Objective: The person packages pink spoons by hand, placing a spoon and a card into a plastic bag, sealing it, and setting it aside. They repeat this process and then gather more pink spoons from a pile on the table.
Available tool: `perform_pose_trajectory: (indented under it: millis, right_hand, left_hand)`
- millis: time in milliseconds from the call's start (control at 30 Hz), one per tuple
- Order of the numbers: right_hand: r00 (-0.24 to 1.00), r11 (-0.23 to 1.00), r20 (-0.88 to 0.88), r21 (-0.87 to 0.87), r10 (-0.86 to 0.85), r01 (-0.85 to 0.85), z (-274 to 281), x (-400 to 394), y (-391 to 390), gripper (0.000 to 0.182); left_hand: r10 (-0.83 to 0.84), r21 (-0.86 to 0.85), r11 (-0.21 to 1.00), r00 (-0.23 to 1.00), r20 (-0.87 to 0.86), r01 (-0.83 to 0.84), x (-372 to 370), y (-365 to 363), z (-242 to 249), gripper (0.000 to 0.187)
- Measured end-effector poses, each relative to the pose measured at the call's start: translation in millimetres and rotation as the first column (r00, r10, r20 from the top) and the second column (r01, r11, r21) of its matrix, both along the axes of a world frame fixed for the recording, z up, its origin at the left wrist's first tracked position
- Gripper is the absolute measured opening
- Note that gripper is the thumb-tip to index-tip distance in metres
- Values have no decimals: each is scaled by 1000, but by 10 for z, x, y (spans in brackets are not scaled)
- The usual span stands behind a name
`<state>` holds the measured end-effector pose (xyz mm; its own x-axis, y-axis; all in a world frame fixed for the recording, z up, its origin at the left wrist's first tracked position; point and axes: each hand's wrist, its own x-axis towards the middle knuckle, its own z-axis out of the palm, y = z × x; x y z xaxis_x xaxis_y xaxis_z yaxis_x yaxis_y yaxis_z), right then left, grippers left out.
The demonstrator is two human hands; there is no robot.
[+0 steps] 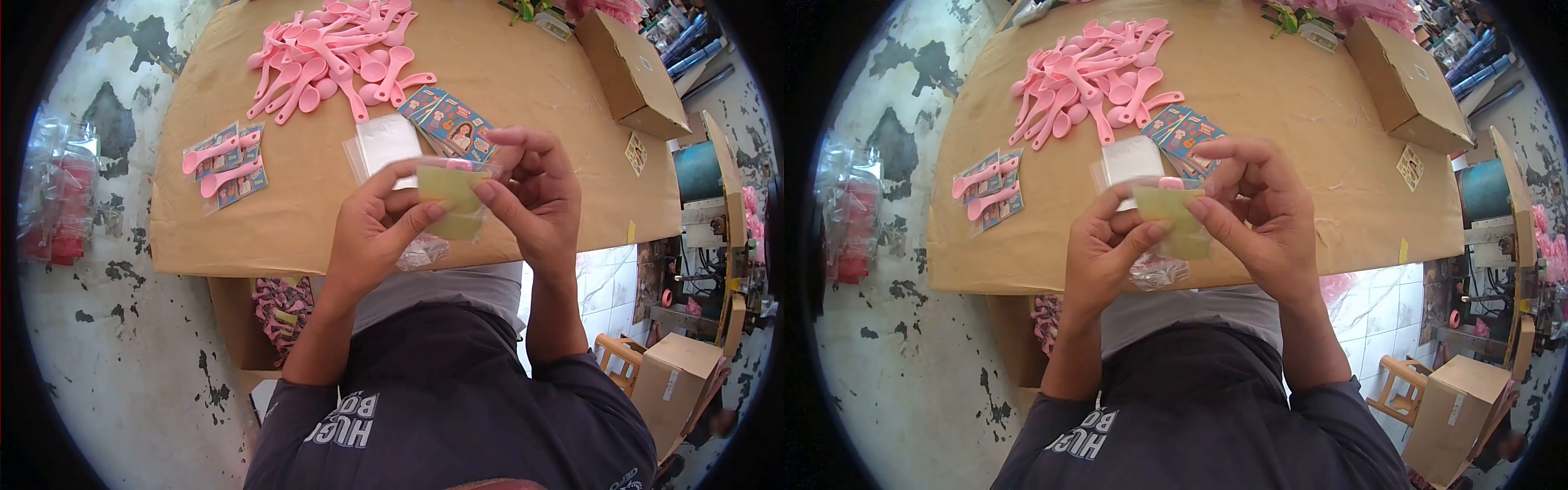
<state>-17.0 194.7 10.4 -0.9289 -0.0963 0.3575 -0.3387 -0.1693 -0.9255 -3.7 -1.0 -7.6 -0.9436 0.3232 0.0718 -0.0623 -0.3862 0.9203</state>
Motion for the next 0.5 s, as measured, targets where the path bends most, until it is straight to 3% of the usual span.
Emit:
perform_pose_trajectory:
  millis: [133, 200, 233, 267, 300, 367, 400, 467, 500]
  right_hand:
    - [998, 992, 54, 125, 27, -33, 65, 25, -37, 49]
    - [995, 800, -43, 591, -92, 100, 28, 32, -46, 50]
    - [995, 801, -35, 592, -89, 92, -3, 23, -28, 50]
    - [991, 729, -132, 676, -21, 105, -44, 3, 4, 46]
    - [974, 653, -219, 747, 59, 129, -78, 3, 14, 42]
    - [972, 645, -204, 760, 119, 81, -94, 59, -21, 35]
    - [964, 629, -198, 776, 177, 44, -104, 81, -41, 30]
    - [973, 597, -169, 801, 159, 42, -159, 126, -113, 26]
    - [979, 553, -144, 832, 143, 42, -190, 138, -138, 21]
  left_hand:
    - [54, -13, 998, 998, -27, -54, 5, -117, 17, 32]
    - [322, 17, 943, 904, -280, -331, -32, -246, 14, 32]
    - [390, 5, 907, 834, -390, -422, -74, -380, 1, 34]
    - [458, -81, 847, 800, -387, -525, -69, -535, 20, 33]
    - [459, -92, 845, 803, -380, -527, -93, -672, 40, 33]
    - [406, -247, 683, 638, -654, -687, -167, -914, 84, 37]
    - [400, -257, 679, 640, -656, -688, -159, -1023, 85, 37]
    - [205, -636, 214, 670, -713, -742, -115, -1171, 42, 35]
    - [199, -642, 210, 675, -710, -737, -81, -1165, 1, 35]
